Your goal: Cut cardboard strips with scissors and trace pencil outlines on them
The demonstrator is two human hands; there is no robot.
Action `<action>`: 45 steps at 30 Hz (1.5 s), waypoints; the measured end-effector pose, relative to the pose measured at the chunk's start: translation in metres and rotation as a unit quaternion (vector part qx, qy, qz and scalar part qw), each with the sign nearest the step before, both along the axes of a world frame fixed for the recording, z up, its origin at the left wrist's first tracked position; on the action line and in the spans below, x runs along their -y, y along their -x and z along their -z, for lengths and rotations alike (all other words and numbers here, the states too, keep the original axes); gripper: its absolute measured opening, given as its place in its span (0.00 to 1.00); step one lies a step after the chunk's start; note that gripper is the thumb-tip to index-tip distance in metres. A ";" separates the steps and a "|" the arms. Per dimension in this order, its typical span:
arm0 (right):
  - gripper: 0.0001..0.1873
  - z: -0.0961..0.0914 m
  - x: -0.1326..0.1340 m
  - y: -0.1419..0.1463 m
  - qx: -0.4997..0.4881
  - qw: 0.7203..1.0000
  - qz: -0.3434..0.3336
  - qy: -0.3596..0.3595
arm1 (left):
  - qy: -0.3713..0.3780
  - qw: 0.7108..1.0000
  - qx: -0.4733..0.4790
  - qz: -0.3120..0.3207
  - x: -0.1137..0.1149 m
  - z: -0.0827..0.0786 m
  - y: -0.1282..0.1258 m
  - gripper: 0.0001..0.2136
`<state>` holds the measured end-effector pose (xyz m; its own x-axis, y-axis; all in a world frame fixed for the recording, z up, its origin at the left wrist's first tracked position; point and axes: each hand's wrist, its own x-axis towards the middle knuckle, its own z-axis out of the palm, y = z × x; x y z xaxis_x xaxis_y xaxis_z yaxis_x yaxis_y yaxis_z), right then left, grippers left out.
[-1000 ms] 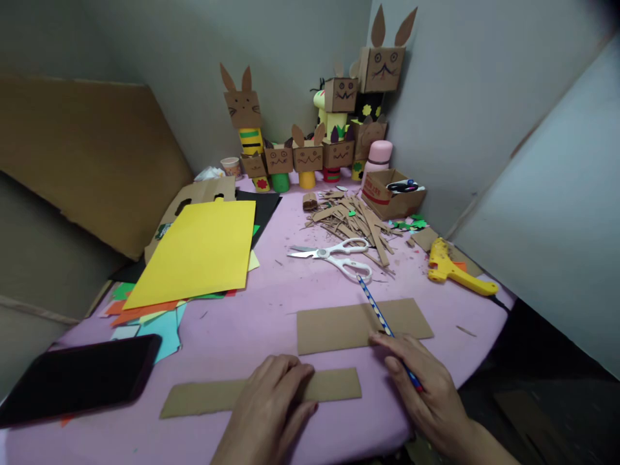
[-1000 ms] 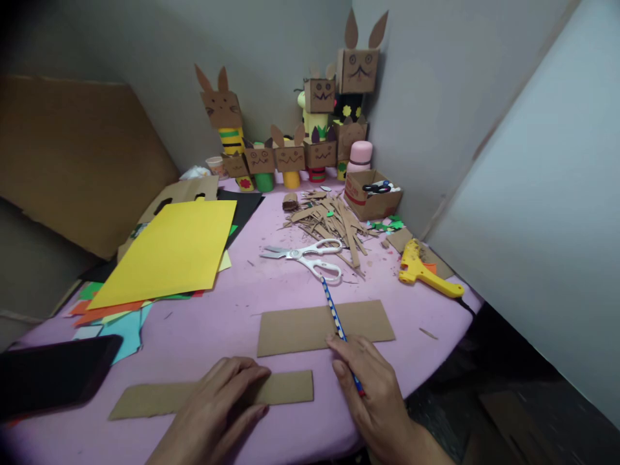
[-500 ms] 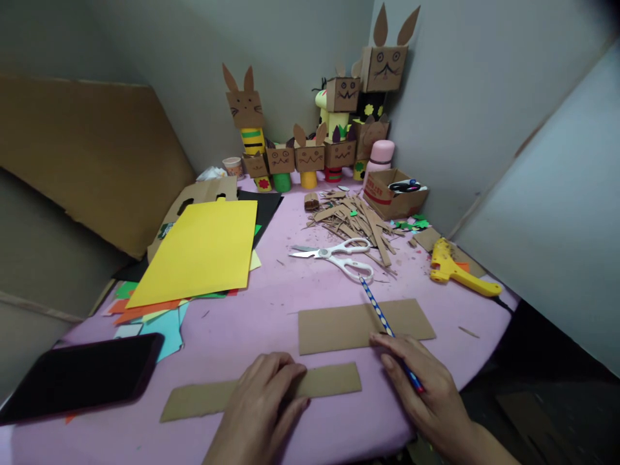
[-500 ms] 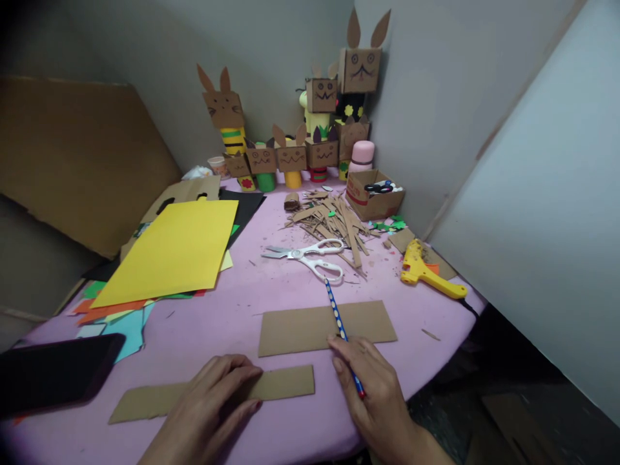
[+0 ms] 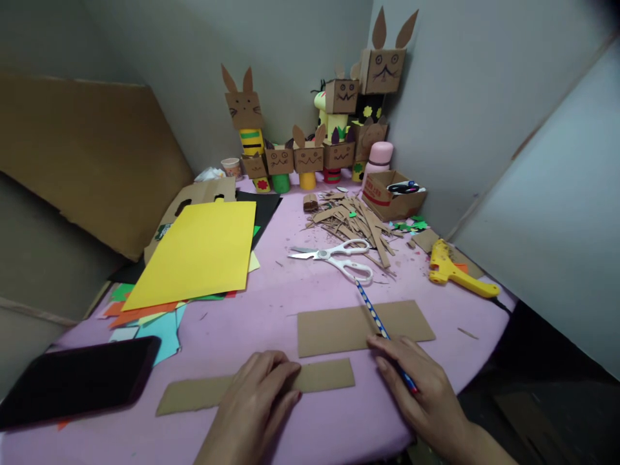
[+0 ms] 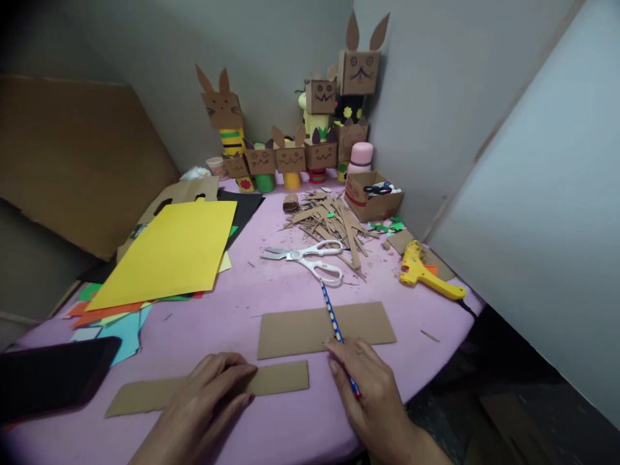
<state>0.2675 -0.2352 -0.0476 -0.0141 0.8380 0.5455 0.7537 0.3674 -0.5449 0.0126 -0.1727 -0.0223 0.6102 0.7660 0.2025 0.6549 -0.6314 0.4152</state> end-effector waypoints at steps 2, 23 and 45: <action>0.15 0.000 0.000 0.000 -0.003 1.000 -0.003 0.002 | 0.005 1.000 -0.003 0.001 0.000 0.000 0.000 0.09; 0.13 -0.004 0.002 0.003 -0.065 0.997 0.011 0.042 | 0.147 0.985 0.043 -0.085 0.001 -0.014 -0.009 0.06; 0.20 -0.050 0.020 0.040 -0.039 0.989 -0.098 -0.106 | 0.459 0.651 0.576 -0.183 0.026 -0.066 -0.060 0.12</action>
